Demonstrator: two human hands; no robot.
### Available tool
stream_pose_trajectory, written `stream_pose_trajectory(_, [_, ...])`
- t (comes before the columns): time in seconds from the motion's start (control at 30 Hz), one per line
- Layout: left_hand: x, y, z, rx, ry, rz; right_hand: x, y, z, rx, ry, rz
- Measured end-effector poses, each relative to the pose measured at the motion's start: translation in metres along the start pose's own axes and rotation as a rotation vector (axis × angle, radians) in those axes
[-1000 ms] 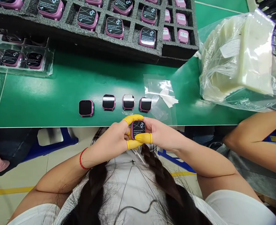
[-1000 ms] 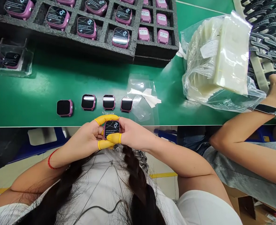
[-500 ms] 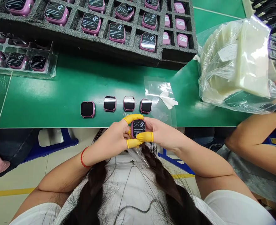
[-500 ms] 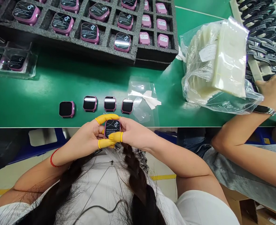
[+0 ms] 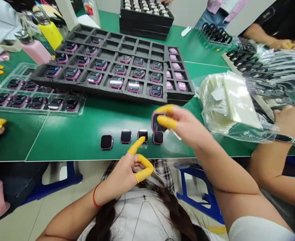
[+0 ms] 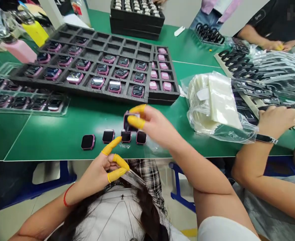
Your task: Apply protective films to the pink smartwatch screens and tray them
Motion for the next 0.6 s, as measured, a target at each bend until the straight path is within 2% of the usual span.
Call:
stream_pose_trajectory(0.07, [0.002, 0.005, -0.006, 0.058, 0.030, 0.028, -0.021, -0.033, -0.029, 0.286, 0.266, -0.198])
stream_pose_trajectory(0.1, [0.003, 0.007, -0.010, 0.093, 0.053, 0.044, -0.028, -0.051, -0.040, 0.389, 0.382, -0.241])
stream_pose_trajectory(0.2, [0.008, 0.015, -0.021, 0.204, 0.106, 0.095, -0.034, -0.102, -0.064, 0.484, 0.582, -0.197])
stream_pose_trajectory(0.33, [0.010, 0.027, -0.032, 0.303, 0.113, 0.140, -0.056, -0.155, -0.083, 0.543, 0.637, -0.177])
stream_pose_trajectory(0.43, [0.006, 0.035, -0.037, 0.329, 0.122, 0.166, -0.077, -0.201, -0.080, 0.545, 0.649, -0.137])
stream_pose_trajectory(0.6, [0.001, 0.041, -0.051, 0.396, 0.120, 0.172, -0.084, -0.292, -0.037, 0.426, 0.665, -0.092])
Point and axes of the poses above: each hand's wrist, its own y-axis away from the middle knuckle, its own z-axis out of the palm, x = y × z, the point moved 4 cm from there along -y, towards the middle knuckle, and after that the axes turned 12 degrees about -x, right-handed, at the moved point
